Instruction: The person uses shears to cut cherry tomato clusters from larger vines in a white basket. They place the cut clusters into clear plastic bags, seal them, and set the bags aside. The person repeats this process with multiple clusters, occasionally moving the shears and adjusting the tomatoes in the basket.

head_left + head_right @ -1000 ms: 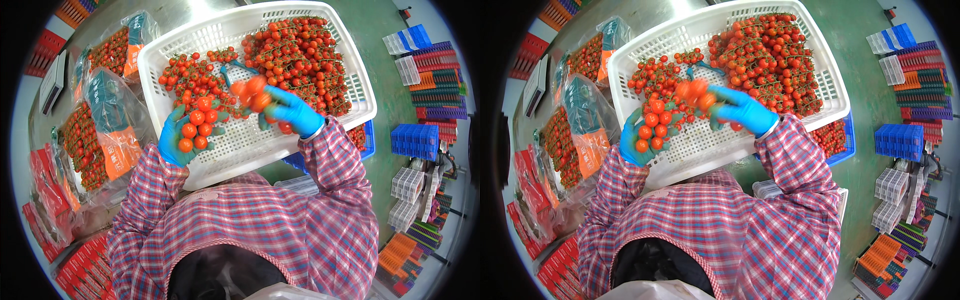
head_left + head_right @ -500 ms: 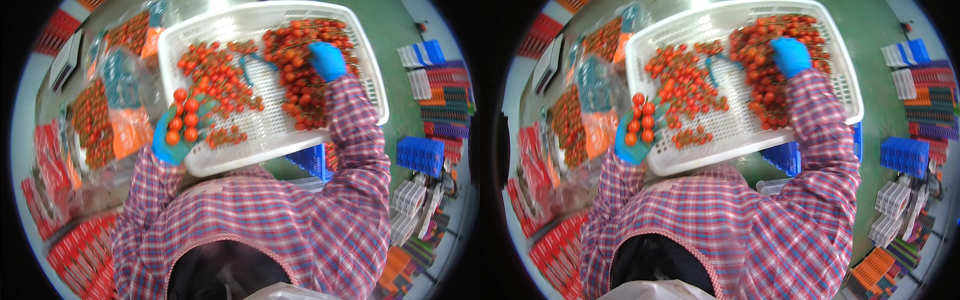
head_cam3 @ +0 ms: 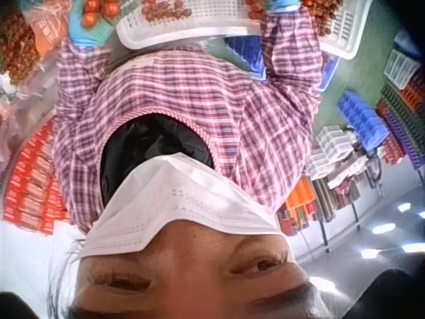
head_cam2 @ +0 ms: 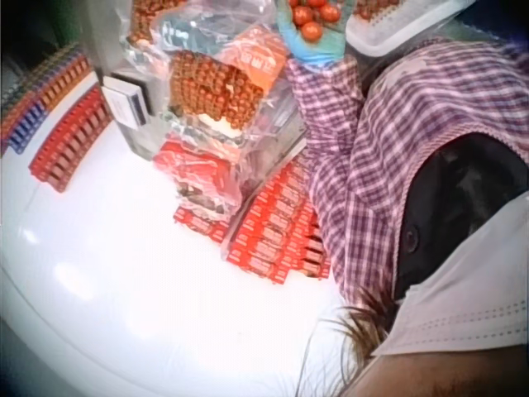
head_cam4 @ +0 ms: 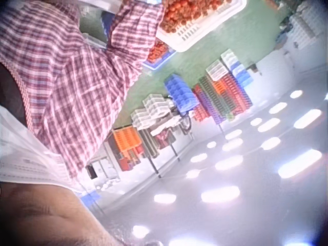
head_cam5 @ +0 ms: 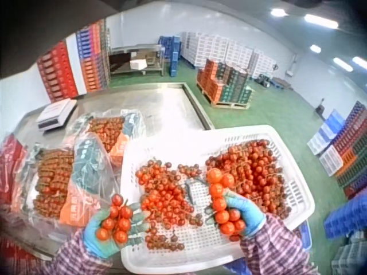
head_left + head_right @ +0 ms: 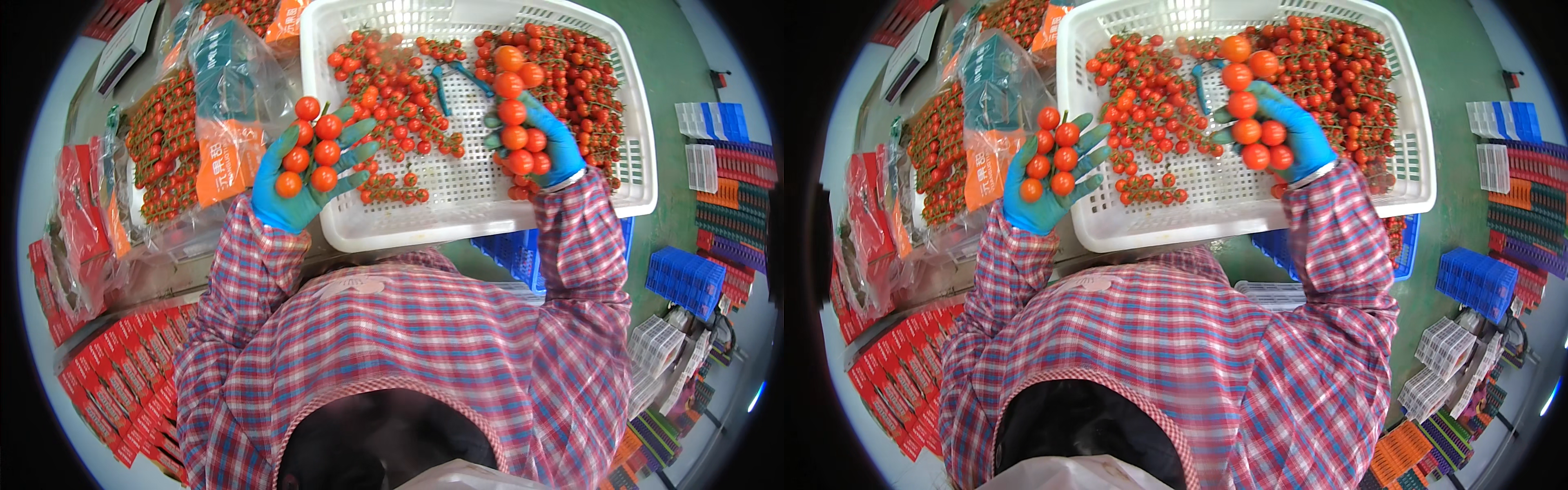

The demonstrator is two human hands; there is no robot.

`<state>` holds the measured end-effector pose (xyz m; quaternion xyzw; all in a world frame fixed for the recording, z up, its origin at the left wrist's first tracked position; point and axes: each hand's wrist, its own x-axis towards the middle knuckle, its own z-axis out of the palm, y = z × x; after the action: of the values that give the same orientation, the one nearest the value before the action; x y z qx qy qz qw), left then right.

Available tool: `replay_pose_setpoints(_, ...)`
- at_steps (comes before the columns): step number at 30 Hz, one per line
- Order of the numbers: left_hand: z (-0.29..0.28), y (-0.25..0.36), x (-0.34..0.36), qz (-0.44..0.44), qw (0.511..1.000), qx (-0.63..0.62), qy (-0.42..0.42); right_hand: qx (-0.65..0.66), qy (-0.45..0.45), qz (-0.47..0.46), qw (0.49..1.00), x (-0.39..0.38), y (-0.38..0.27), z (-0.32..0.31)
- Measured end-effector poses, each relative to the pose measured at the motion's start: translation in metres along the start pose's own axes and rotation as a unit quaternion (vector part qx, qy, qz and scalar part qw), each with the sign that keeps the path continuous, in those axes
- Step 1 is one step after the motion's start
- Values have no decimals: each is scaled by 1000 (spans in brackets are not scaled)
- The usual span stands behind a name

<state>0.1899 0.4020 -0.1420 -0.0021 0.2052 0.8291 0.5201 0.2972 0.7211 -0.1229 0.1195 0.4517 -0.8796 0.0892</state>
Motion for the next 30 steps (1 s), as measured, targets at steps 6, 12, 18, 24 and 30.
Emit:
replay_pose_setpoints(6,-9,3,-9,3,1000,-13,-14,33,1,17,999,11,2,23)
replay_pose_setpoints(12,-8,-7,-7,-28,1000,-2,6,-158,124,-105,974,17,12,64)
replay_pose_setpoints(18,-11,-37,7,-67,980,-139,-129,-609,-208,-370,670,34,22,119)
replay_pose_setpoints(24,-28,-26,-6,-34,999,-26,23,-493,-128,-309,803,24,-4,108)
replay_pose_setpoints(30,-5,2,2,21,996,51,68,-523,-166,-7,836,33,22,48)
